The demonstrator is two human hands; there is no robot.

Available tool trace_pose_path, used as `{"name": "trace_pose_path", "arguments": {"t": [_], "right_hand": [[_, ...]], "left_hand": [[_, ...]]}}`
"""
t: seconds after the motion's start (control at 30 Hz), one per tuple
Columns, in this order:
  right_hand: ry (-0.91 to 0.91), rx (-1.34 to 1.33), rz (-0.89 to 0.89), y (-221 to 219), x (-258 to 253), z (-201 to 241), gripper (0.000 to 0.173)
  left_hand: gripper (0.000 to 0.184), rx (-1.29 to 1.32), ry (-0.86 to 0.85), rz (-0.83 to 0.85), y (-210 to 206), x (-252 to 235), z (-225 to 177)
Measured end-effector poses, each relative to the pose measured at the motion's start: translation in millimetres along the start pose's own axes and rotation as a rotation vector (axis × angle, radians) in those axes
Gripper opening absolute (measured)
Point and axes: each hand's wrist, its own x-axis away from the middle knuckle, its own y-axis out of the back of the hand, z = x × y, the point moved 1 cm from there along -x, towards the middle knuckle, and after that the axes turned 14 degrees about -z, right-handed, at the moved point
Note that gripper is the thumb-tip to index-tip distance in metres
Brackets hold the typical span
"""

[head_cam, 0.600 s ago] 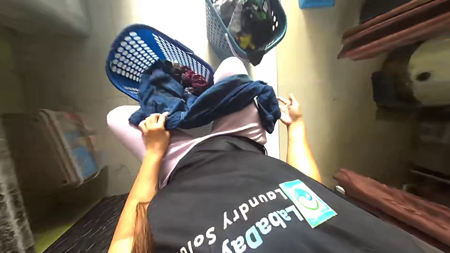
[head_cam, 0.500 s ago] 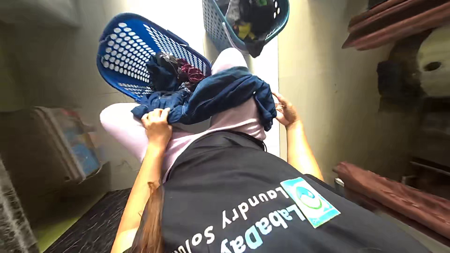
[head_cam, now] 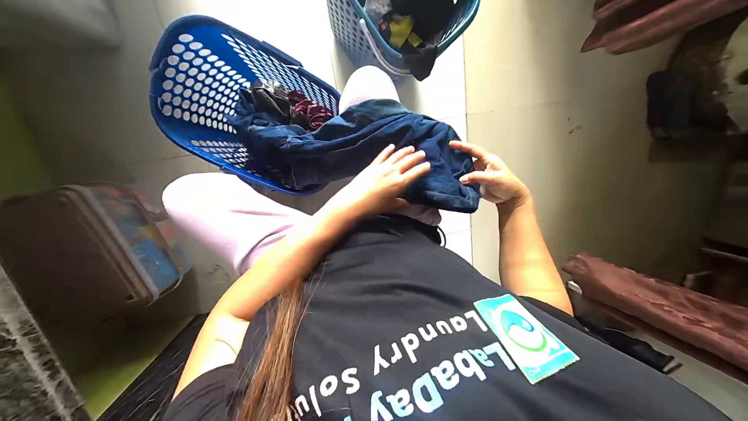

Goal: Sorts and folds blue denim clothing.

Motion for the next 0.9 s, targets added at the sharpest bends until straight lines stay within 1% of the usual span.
{"name": "trace_pose_path", "arguments": {"t": [0.03, 0.07, 0.1, 0.17, 0.2, 0.27, 0.3, 0.37, 0.4, 0.43, 0.47, 0.5, 0.53, 0.6, 0.63, 0.67, 0.7, 0.73, 0.77, 0.83, 0.9], "right_hand": [[0.004, -0.025, -0.033, -0.4, 1.7, 2.3, 0.07], [-0.01, -0.047, -0.065, 1.2, 3.3, 2.9, 0.065], [-0.05, -0.05, -0.094, 3.9, 4.9, 2.0, 0.059], [-0.168, -0.018, -0.131, 5.5, 7.5, -2.9, 0.043], [-0.218, -0.008, -0.116, 3.5, 8.2, -5.8, 0.038], [-0.266, 0.053, -0.055, -3.7, 7.8, -8.1, 0.032], [-0.26, 0.155, -0.05, -7.1, 4.7, -6.8, 0.029], [-0.205, 0.522, -0.114, -15.0, -2.3, 1.1, 0.027], [-0.176, 0.734, -0.168, -21.9, -3.9, 12.2, 0.031], [-0.133, 0.874, -0.222, -28.9, -4.0, 25.6, 0.036], [-0.047, 0.941, -0.276, -32.6, -2.5, 34.5, 0.039], [0.057, 0.943, -0.319, -35.9, 0.3, 41.4, 0.04], [0.131, 0.919, -0.321, -39.3, 3.3, 47.7, 0.044], [0.181, 0.919, -0.201, -49.7, 10.2, 59.0, 0.048], [0.178, 0.943, -0.122, -54.8, 13.4, 62.2, 0.044], [0.19, 0.958, -0.074, -57.3, 14.6, 61.6, 0.036], [0.223, 0.944, -0.079, -57.2, 14.1, 58.1, 0.028], [0.244, 0.876, -0.125, -55.1, 12.0, 54.2, 0.023], [0.236, 0.757, -0.192, -53.1, 9.4, 50.9, 0.021], [0.093, 0.426, -0.317, -54.0, 3.5, 45.1, 0.017], [-0.045, 0.193, -0.384, -56.2, -2.5, 37.0, 0.018]], "left_hand": [[0.042, 0.053, -0.027, -0.017, -10.4, 3.3, 5.7], [0.022, 0.138, 0.0, -0.063, -15.3, 8.0, 11.2], [0.017, 0.248, 0.082, -0.125, -12.9, 11.1, 15.3], [0.03, 0.419, 0.352, -0.188, 4.9, 12.8, 21.7], [0.034, 0.456, 0.473, -0.211, 10.7, 13.3, 26.6], [0.04, 0.497, 0.656, -0.244, 9.1, 16.3, 35.6], [0.042, 0.525, 0.733, -0.256, 3.7, 17.9, 39.6], [0.042, 0.604, 0.876, -0.277, -9.5, 20.8, 44.9], [0.042, 0.64, 0.935, -0.28, -13.7, 21.2, 45.8], [0.041, 0.657, 0.97, -0.276, -15.5, 21.1, 46.1], [0.042, 0.66, 0.982, -0.273, -15.5, 20.8, 46.2], [0.042, 0.655, 0.979, -0.272, -15.2, 20.4, 46.2], [0.042, 0.648, 0.97, -0.274, -15.0, 20.2, 46.2], [0.043, 0.646, 0.964, -0.282, -16.3, 21.7, 46.6], [0.043, 0.65, 0.96, -0.291, -17.0, 22.5, 46.8], [0.043, 0.653, 0.951, -0.299, -17.1, 23.0, 46.8], [0.043, 0.653, 0.931, -0.313, -16.6, 23.4, 46.3], [0.042, 0.65, 0.902, -0.331, -15.2, 23.4, 45.4], [0.042, 0.634, 0.865, -0.353, -13.4, 23.4, 43.6], [0.042, 0.544, 0.79, -0.393, -8.5, 23.4, 39.9], [0.044, 0.382, 0.746, -0.412, -4.3, 24.5, 39.1]]}}
